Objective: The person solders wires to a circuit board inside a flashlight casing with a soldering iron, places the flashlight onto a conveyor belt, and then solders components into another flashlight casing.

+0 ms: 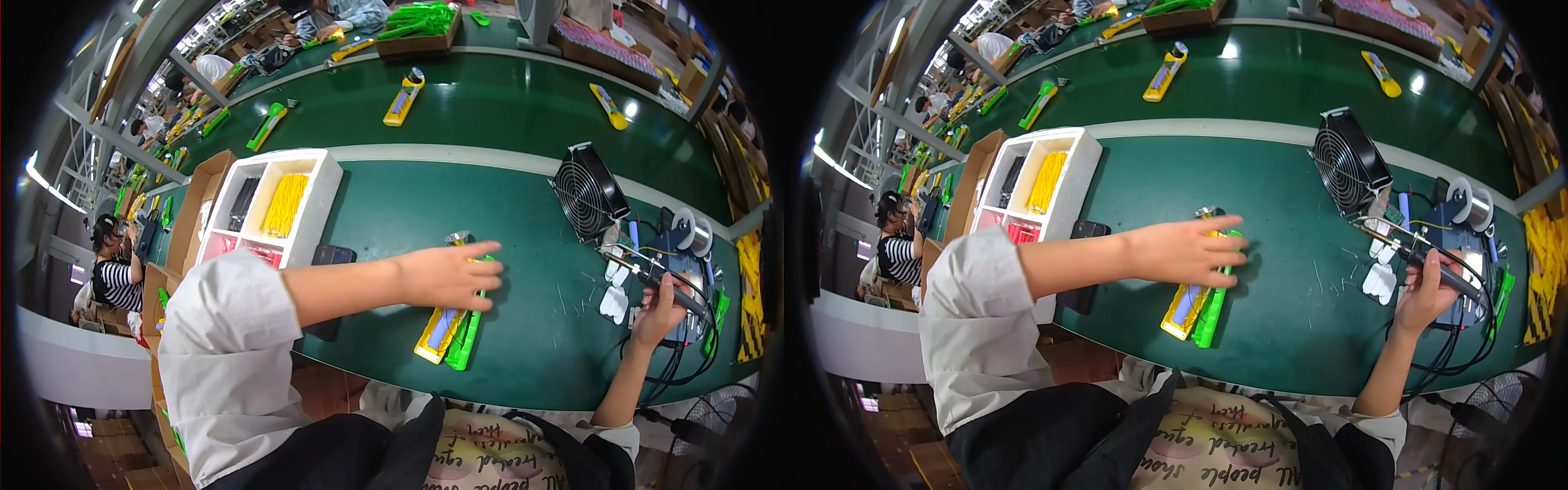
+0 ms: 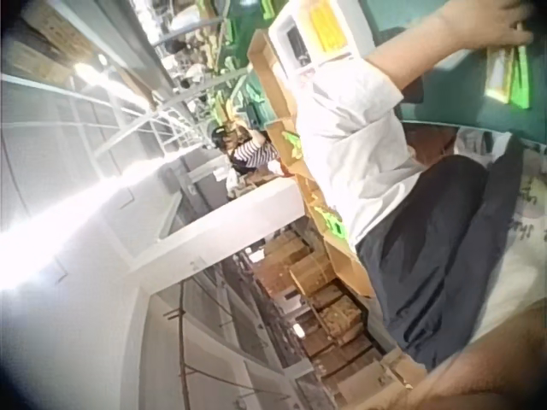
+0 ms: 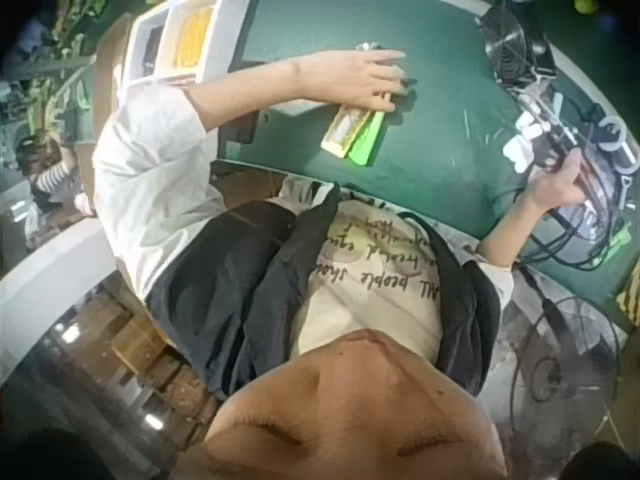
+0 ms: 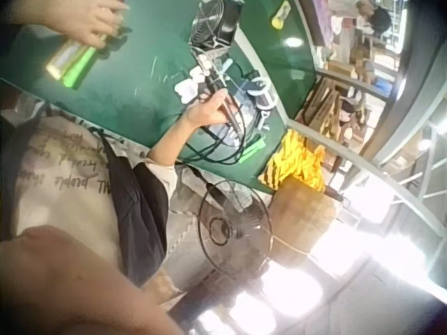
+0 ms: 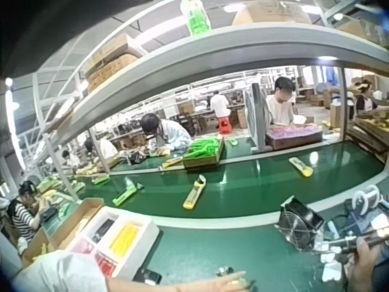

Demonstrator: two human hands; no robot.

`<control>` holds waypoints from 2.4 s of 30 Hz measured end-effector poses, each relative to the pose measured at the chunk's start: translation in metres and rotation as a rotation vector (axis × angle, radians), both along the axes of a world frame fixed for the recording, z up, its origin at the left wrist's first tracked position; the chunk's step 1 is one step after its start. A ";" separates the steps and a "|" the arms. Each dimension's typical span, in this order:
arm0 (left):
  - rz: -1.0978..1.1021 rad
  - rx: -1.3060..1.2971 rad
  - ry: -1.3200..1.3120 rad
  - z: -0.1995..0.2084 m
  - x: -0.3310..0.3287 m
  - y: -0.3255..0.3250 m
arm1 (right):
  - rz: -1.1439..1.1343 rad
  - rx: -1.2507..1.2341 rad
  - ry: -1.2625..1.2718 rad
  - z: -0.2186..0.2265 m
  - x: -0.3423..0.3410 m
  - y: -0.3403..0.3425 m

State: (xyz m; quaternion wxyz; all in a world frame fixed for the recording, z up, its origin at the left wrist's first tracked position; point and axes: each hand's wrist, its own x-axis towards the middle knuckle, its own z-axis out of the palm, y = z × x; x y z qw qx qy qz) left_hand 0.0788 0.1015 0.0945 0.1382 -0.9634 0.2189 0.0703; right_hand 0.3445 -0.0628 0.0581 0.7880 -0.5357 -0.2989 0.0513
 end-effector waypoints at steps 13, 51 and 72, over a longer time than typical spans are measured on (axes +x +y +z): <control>0.248 -0.294 0.087 -0.019 -0.004 0.003 | 0.053 -0.076 0.020 -0.011 0.004 -0.001; 0.798 -1.149 0.651 -0.022 -0.007 -0.008 | 0.081 -0.200 -0.011 0.000 -0.009 0.001; -0.135 -0.013 0.147 -0.008 0.002 -0.048 | 0.065 -0.132 -0.011 0.004 -0.004 -0.001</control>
